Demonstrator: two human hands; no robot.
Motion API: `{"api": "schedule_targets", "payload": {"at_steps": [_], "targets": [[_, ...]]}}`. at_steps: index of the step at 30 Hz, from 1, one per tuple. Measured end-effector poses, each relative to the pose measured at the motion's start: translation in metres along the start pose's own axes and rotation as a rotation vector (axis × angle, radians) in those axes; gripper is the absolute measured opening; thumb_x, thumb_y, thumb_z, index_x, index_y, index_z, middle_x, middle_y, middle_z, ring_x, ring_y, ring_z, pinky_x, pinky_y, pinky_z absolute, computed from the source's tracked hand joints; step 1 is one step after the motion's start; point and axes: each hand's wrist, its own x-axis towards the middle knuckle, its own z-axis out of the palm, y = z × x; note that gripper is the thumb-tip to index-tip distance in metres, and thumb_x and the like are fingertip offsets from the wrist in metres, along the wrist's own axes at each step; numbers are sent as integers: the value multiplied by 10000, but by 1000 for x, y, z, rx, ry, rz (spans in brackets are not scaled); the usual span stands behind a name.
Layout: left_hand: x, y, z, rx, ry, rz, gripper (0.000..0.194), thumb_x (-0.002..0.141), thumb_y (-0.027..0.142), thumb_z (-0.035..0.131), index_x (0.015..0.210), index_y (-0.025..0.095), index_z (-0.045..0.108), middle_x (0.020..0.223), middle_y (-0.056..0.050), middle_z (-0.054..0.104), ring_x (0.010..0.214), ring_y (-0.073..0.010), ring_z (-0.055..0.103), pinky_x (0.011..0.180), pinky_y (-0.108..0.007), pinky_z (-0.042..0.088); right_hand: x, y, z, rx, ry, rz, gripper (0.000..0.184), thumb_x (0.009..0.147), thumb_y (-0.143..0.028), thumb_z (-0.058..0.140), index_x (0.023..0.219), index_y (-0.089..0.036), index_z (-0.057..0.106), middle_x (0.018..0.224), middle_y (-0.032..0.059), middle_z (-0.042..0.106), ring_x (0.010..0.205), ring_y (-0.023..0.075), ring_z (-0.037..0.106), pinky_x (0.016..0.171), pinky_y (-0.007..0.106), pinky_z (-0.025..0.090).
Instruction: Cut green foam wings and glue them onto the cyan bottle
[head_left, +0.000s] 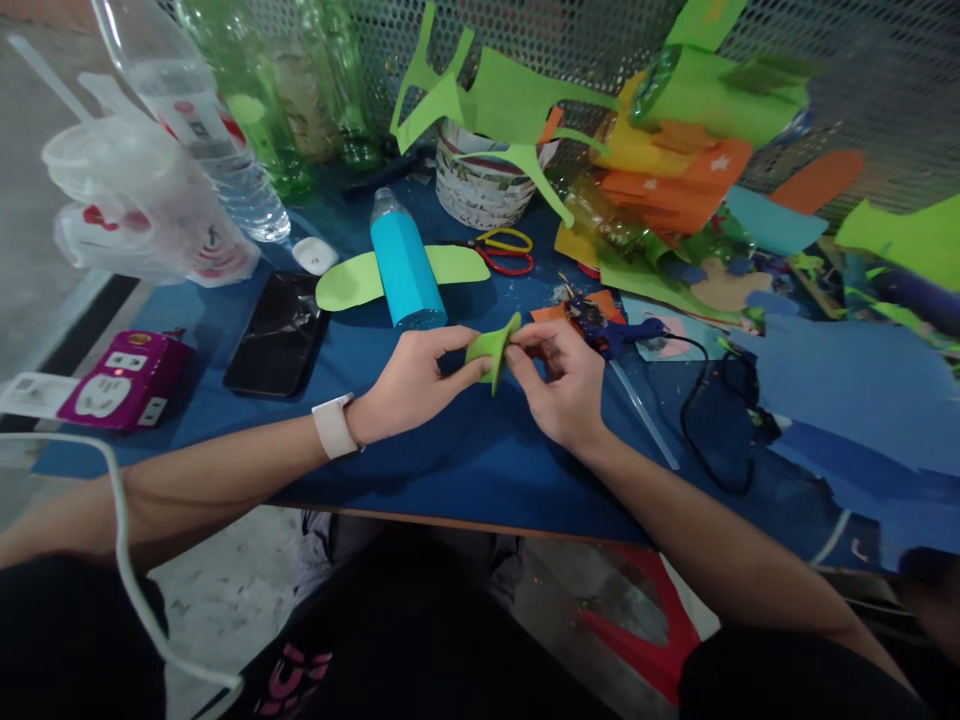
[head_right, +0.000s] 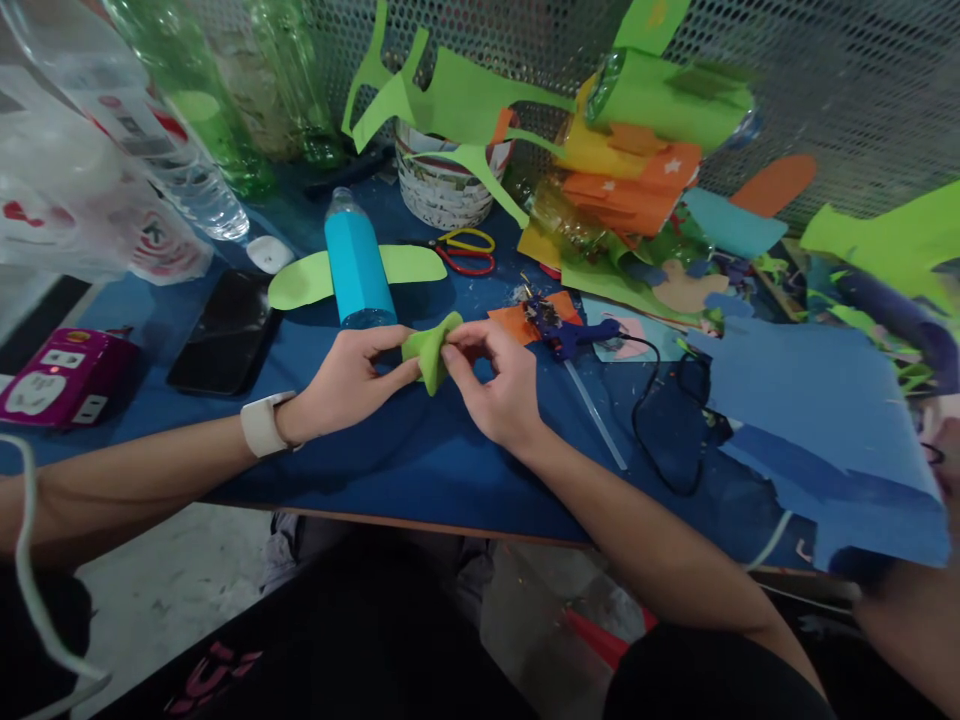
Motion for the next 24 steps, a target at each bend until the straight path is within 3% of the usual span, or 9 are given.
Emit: {"api": "schedule_targets", "payload": {"at_steps": [3, 6, 8, 12, 18, 21, 24], "targets": [[1, 1, -1, -45, 37, 13, 196, 1137, 327, 763, 1013, 203, 849, 1104, -80, 919, 913, -197, 825, 773, -311, 621, -3, -1, -1, 6, -66, -35, 315, 1144, -589, 763, 1113, -277, 796, 1044, 73, 819, 904, 253, 790, 877, 459, 707], [1, -1, 0, -32, 79, 105, 146, 1119, 265, 791, 999, 218, 860, 1245, -95, 910, 1074, -222, 858, 937, -350, 681, -3, -3, -2, 31, -104, -50, 471, 978, -680, 937, 1185, -282, 795, 1150, 89, 836, 1009, 290, 810, 928, 478, 726], [0, -3, 1, 14, 97, 168, 159, 1113, 271, 809, 965, 219, 832, 1188, -89, 881, 1044, -212, 838, 927, -349, 679, -2, -7, -1, 17, -104, -54, 504, 895, -657, 1009, 1159, -281, 802, 1134, 85, 845, 997, 294, 812, 912, 473, 735], [-1, -7, 3, 87, 96, 188, 239, 1122, 288, 795, 906, 217, 723, 1031, -67, 793, 929, -196, 766, 803, -328, 626, -2, -15, 1, -2, -68, -39, 286, 1043, -566, 875, 1014, -284, 836, 991, 72, 849, 843, 262, 782, 802, 451, 723], [1, -6, 1, 50, 81, 194, 377, 1149, 315, 776, 846, 232, 569, 835, 7, 613, 750, -154, 601, 661, -301, 475, 0, -16, -1, 8, -17, -56, 458, 1136, -614, 778, 837, -269, 813, 840, 50, 764, 720, 209, 687, 641, 389, 611], [2, -6, 1, 21, 52, 194, 417, 1149, 283, 764, 829, 238, 500, 789, 30, 547, 703, -137, 538, 627, -297, 412, 1, -14, 0, 85, -21, 4, 470, 1070, -674, 861, 849, -261, 816, 829, 41, 761, 697, 199, 691, 624, 376, 618], [2, -7, 2, -1, 7, 176, 440, 1182, 360, 723, 834, 243, 480, 796, 19, 552, 699, -143, 527, 628, -309, 413, 1, -7, 1, 184, -33, 111, 474, 932, -719, 989, 1009, -268, 866, 890, 35, 831, 687, 205, 732, 655, 393, 683]]}}
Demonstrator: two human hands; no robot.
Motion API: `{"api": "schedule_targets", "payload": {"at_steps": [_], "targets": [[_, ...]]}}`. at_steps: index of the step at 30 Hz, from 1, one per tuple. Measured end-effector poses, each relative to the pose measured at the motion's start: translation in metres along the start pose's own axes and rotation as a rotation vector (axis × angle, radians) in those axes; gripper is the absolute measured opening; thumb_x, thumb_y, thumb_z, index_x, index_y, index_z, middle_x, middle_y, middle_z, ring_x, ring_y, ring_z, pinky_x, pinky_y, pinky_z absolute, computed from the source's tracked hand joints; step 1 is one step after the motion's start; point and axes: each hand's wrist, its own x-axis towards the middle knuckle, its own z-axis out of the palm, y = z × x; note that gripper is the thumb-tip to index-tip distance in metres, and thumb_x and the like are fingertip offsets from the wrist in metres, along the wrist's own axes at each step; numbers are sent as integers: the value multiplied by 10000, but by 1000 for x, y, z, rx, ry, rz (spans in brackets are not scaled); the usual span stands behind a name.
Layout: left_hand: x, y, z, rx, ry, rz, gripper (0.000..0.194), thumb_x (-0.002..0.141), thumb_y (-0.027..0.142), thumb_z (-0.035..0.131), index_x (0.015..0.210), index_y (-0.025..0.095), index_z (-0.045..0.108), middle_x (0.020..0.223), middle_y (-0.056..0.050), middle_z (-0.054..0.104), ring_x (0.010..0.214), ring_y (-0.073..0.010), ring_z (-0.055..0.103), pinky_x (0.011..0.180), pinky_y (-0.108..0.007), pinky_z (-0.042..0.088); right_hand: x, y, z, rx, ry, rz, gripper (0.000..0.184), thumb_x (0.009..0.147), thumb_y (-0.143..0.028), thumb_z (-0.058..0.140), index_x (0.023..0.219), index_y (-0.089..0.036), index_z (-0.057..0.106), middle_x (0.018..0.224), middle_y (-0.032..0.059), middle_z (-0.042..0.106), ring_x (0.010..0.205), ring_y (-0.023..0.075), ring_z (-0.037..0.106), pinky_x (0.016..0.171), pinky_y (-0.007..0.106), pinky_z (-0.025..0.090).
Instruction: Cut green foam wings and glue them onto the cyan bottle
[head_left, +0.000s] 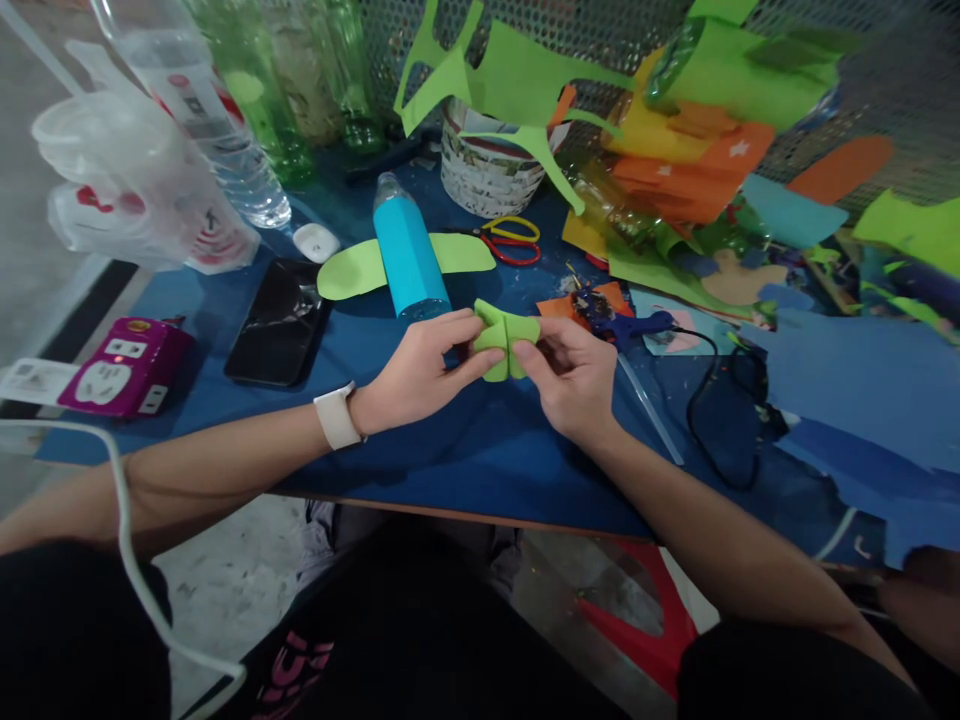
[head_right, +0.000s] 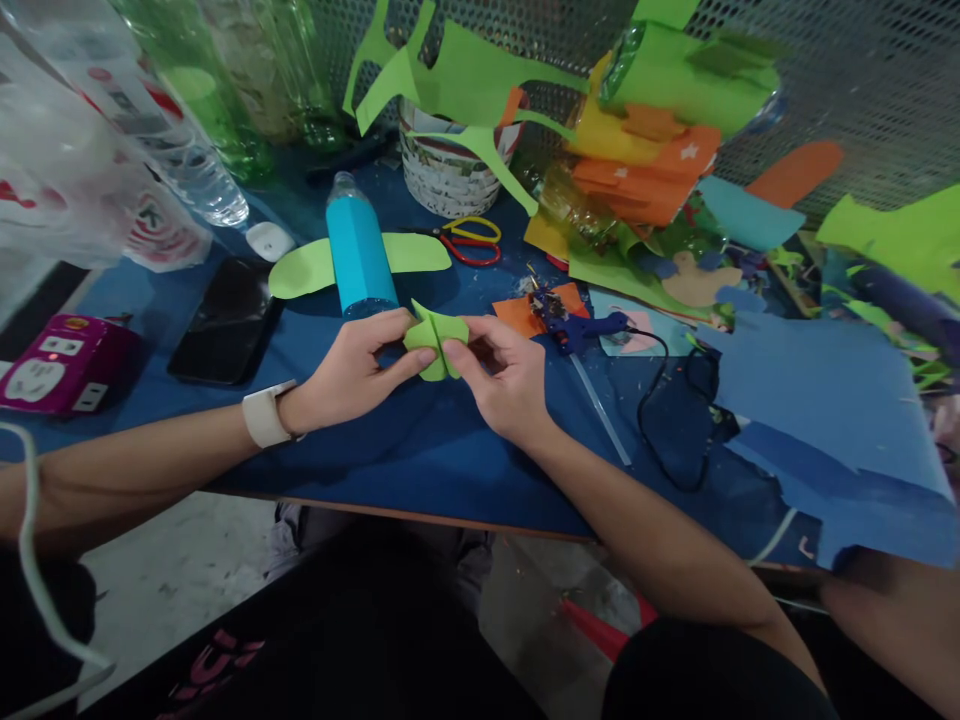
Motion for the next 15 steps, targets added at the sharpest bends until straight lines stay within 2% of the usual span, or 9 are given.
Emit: {"api": "schedule_targets", "payload": {"at_steps": [4, 9, 11, 15], "targets": [[0, 1, -1, -64, -27, -12, 474, 1236, 516, 627, 862, 244, 524, 807, 3, 562, 698, -153, 532, 631, -325, 424, 1, 13, -4, 127, -34, 47, 468, 900, -691, 1032, 1063, -280, 876, 852, 18, 836, 666, 206, 756, 636, 386, 701], [1, 3, -1, -132, -11, 5, 520, 1201, 566, 704, 861, 253, 465, 811, 20, 538, 695, -147, 506, 615, -328, 406, 1, 16, -6, 238, -125, 98, 417, 881, -627, 1068, 937, -269, 863, 812, 5, 808, 617, 171, 723, 584, 337, 676], [2, 4, -2, -145, -23, -4, 499, 1196, 533, 729, 871, 255, 472, 815, 29, 508, 684, -137, 455, 597, -322, 379, 2, 12, -4, 276, -111, 132, 397, 845, -560, 1108, 888, -248, 866, 775, -1, 784, 586, 145, 689, 549, 296, 649], [4, 6, -2, -160, -31, 46, 447, 1170, 335, 804, 880, 252, 473, 817, 53, 422, 668, -101, 345, 559, -279, 301, 5, 2, 0, 361, -100, 127, 311, 733, -333, 1181, 831, -224, 907, 766, -6, 771, 560, 107, 653, 478, 217, 591]]}}
